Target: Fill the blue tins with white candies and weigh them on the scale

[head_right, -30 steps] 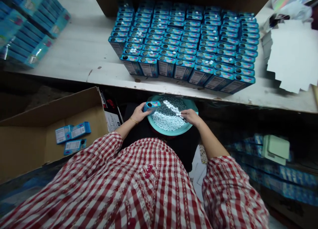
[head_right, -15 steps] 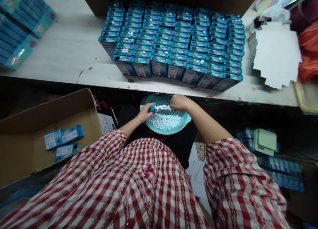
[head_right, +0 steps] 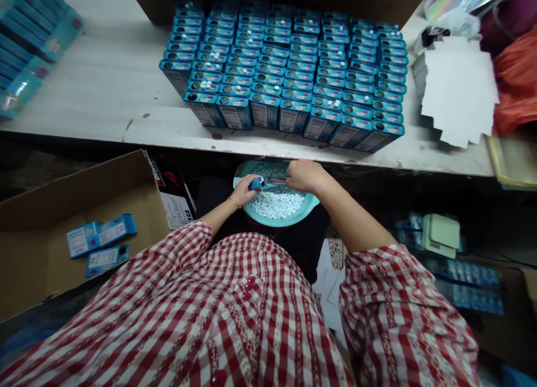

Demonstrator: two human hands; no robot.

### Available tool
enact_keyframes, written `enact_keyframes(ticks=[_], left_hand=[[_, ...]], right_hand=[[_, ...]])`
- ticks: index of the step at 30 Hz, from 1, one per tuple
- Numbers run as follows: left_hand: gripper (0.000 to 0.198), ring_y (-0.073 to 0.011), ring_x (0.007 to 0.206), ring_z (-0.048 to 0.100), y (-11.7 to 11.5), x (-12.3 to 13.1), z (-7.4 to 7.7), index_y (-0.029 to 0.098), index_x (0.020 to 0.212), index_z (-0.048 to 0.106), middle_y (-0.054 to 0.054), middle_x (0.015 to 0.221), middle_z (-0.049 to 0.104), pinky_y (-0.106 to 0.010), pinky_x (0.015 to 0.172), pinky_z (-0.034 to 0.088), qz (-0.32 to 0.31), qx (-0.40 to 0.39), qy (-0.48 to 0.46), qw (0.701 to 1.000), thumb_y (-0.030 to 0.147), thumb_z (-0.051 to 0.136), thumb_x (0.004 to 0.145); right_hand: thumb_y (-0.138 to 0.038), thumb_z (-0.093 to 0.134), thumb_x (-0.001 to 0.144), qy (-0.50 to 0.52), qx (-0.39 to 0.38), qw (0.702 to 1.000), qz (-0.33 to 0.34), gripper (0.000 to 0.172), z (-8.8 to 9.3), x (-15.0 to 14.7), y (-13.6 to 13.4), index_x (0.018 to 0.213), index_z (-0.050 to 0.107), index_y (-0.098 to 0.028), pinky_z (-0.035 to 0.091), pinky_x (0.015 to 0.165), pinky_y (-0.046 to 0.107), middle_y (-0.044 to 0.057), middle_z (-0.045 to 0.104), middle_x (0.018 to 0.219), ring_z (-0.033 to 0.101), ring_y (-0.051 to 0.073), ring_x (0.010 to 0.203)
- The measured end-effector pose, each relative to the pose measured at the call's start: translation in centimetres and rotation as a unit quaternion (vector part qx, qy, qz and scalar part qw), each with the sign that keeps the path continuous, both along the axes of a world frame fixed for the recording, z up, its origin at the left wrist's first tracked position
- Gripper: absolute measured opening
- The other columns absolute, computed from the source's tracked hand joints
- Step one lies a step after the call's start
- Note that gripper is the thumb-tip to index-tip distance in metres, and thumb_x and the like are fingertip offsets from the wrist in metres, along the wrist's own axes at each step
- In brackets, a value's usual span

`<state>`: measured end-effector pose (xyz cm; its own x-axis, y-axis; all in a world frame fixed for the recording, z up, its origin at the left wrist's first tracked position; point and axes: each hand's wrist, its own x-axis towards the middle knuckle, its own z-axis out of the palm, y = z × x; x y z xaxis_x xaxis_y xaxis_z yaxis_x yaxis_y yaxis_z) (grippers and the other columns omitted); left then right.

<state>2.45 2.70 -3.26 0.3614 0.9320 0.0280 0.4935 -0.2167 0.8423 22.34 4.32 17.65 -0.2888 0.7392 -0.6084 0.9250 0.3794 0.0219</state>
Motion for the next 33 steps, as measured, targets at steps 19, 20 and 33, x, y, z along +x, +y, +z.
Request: enact_keyframes(ticks=[19,20,33], left_hand=[[0.040,-0.0202,0.090,0.061,-3.0,-2.7,-1.0,0.015,0.100,0.056,-0.007,0.097,0.065,-0.036,0.086,0.048,0.202,-0.062,-0.144,0.967,0.038,0.065,0.069],[0.040,-0.0200,0.089,0.061,-2.9,-2.8,-1.1,0.015,0.100,0.056,-0.007,0.096,0.065,-0.036,0.086,0.048,0.210,-0.061,-0.150,0.964,0.039,0.065,0.069],[0.042,-0.0217,0.100,0.058,-1.4,-3.6,0.8,0.018,0.109,0.054,-0.007,0.109,0.062,-0.037,0.092,0.044,0.166,-0.005,-0.119,0.979,0.030,0.064,0.070]], right_hand=[[-0.010,0.043,0.082,0.080,-0.065,0.980,-0.168,0.041,-20.8,-0.7,-5.4,0.117,0.062,-0.017,0.044,0.086,0.028,0.014,0.063,0.116,0.058,0.023,0.108],[-0.011,0.044,0.081,0.093,-0.071,0.978,-0.171,0.041,-20.8,-0.1,-5.1,0.118,0.061,-0.019,0.043,0.087,0.026,0.011,0.063,0.119,0.057,0.021,0.109],[-0.016,0.049,0.070,0.329,-0.075,0.909,-0.246,0.035,-10.3,5.1,-2.6,0.096,0.073,-0.016,0.044,0.065,0.021,0.002,0.071,0.083,0.061,0.015,0.073]])
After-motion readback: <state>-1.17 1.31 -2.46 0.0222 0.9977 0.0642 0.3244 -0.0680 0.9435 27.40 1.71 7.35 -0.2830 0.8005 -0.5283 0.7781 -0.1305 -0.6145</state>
